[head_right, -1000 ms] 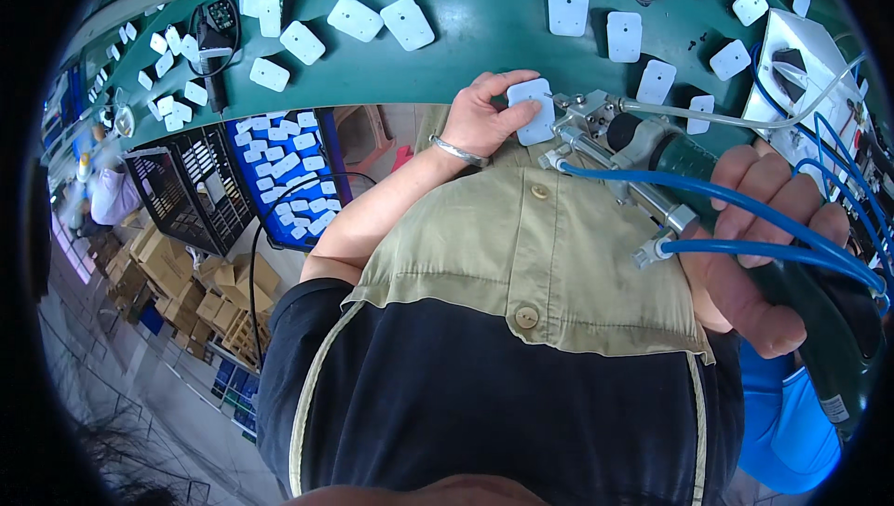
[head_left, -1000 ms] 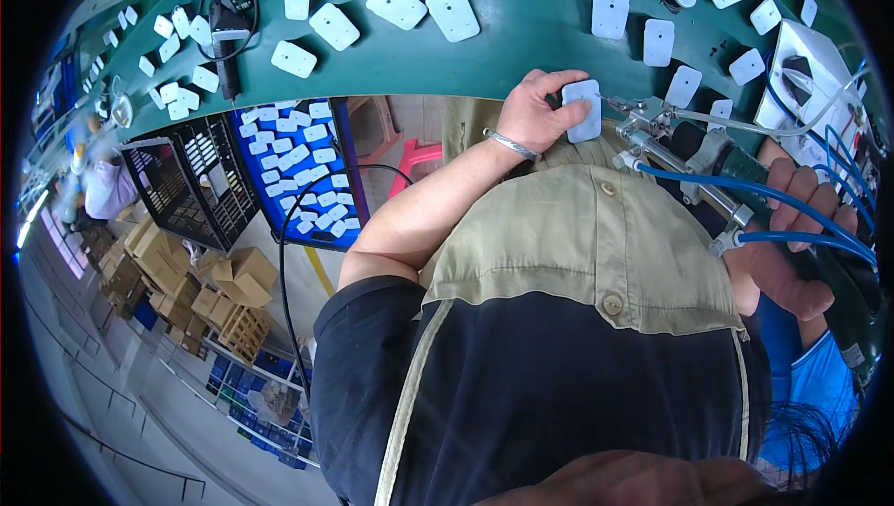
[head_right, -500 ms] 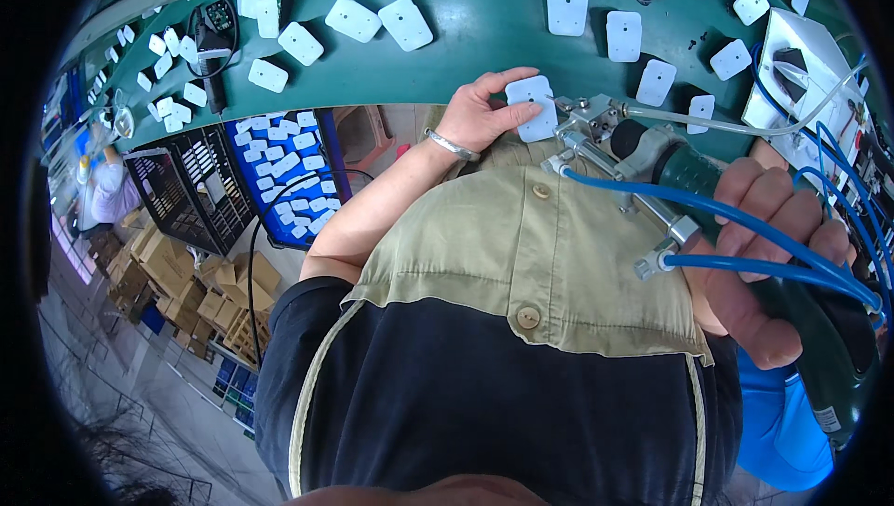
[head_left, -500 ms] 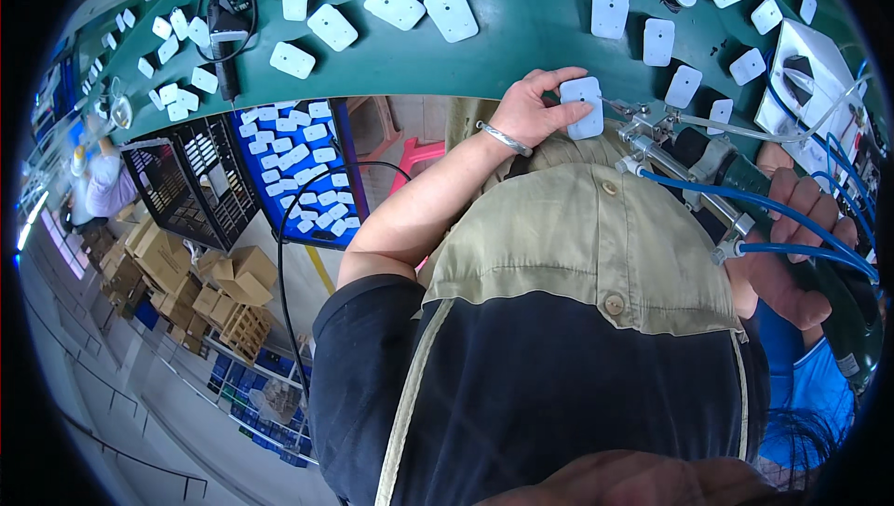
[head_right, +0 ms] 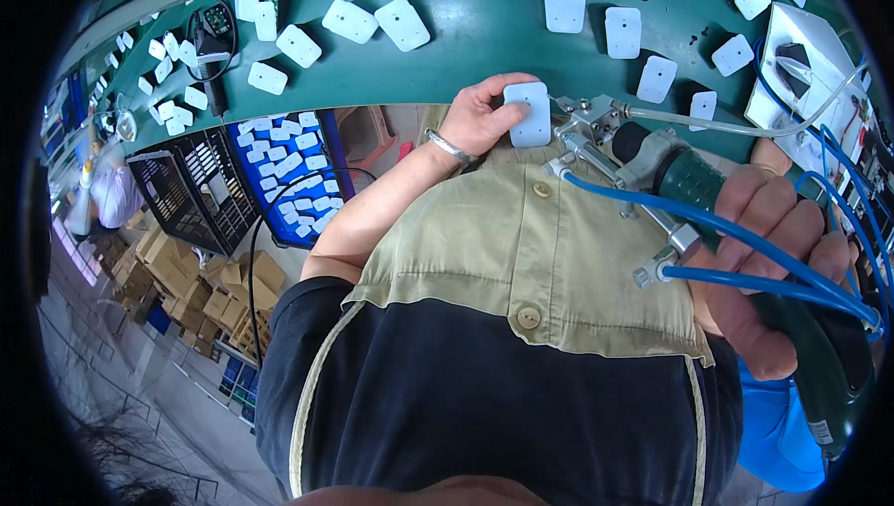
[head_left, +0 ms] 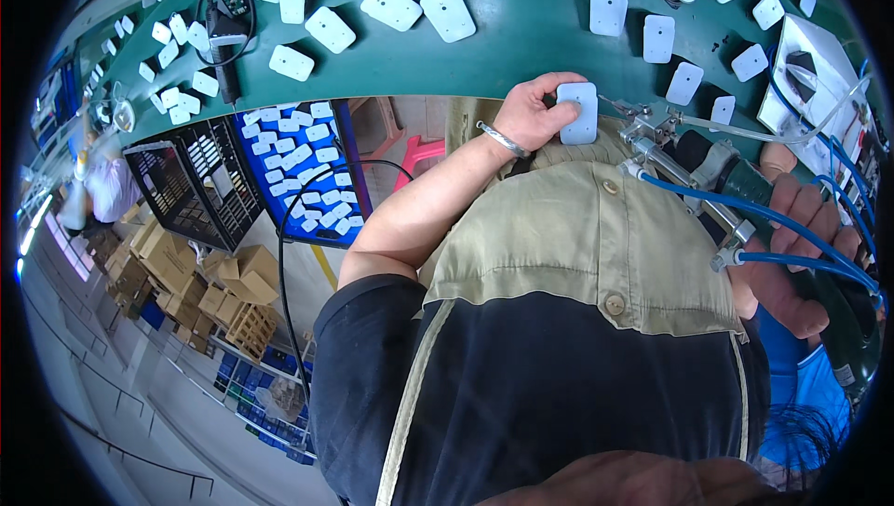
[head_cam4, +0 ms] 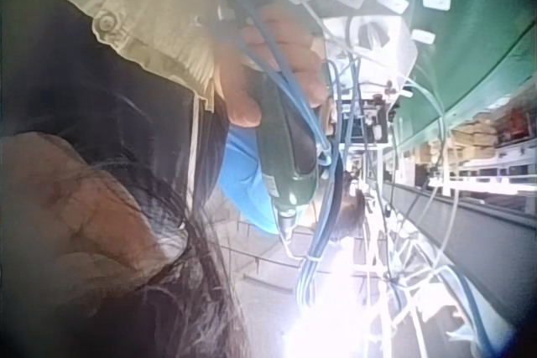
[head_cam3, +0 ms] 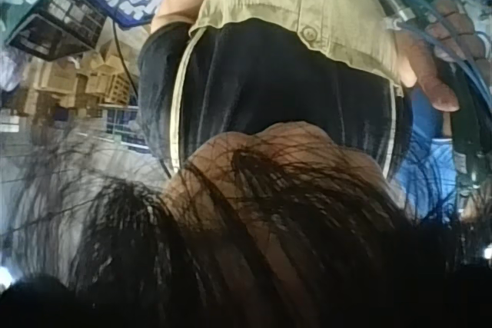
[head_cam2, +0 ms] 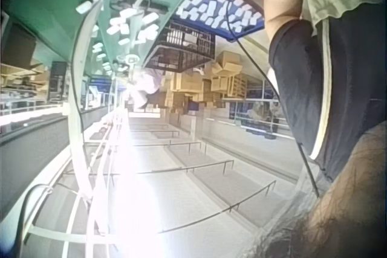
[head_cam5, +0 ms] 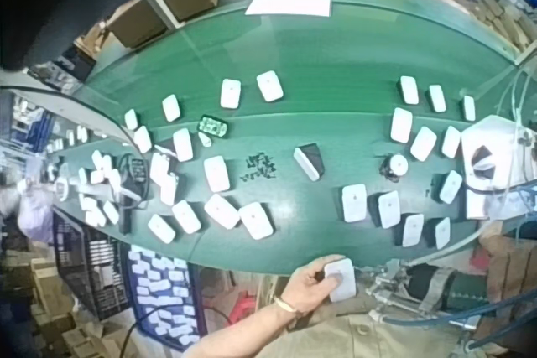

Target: Assembling small electronic components into plastic housings using a pneumatic screwdriver.

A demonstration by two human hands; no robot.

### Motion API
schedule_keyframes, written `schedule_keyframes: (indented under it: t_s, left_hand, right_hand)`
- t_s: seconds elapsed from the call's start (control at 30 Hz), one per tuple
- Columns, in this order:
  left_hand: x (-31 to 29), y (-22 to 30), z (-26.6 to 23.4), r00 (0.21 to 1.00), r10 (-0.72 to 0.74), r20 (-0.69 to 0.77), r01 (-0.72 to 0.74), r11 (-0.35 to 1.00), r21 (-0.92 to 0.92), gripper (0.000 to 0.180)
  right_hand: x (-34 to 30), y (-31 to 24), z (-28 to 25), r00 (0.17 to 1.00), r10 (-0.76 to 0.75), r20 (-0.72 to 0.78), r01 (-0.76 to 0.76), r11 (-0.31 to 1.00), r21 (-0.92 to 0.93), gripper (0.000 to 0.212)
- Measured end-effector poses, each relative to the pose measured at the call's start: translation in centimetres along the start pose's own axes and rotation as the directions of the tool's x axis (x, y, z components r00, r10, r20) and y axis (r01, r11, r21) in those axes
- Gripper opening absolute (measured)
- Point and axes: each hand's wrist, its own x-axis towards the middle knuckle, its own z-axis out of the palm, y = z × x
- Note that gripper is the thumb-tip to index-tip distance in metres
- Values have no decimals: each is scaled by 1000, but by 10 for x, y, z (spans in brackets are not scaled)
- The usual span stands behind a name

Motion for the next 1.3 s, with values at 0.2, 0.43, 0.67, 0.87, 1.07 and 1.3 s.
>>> schedule_keyframes:
  t_s: [0.2, 0.43, 0.67, 0.87, 1.07, 1.3]
  left_hand:
    - [2, 1, -5, 999, -17, 38, 17, 1000, -1, 33]
    - [9, 20, -13, 990, 79, -113, -79, 997, 3, 37]
    - [112, 120, -6, 763, 644, -48, -399, 529, 749, 37]
    - [196, 137, 0, 816, 573, -80, -219, 435, 874, 41]
    - [244, 141, -5, 901, 432, 50, -244, 407, 880, 36]
    - [196, 158, 59, 919, 340, 201, -393, 835, 385, 36]
  right_hand:
    - [2, 3, 3, 998, -54, -28, 54, 998, -16, 52]
    - [-3, 8, -9, 987, -156, -25, 156, 988, -9, 53]
    - [-15, 11, -14, 981, -147, -123, 143, 989, -36, 52]
    - [-23, 7, -15, 969, -170, -177, 172, 985, -4, 53]
    - [-29, -4, -21, 967, -133, -217, 108, 987, -122, 46]
    - [-23, -6, -31, 974, -184, -133, 191, 981, 39, 46]
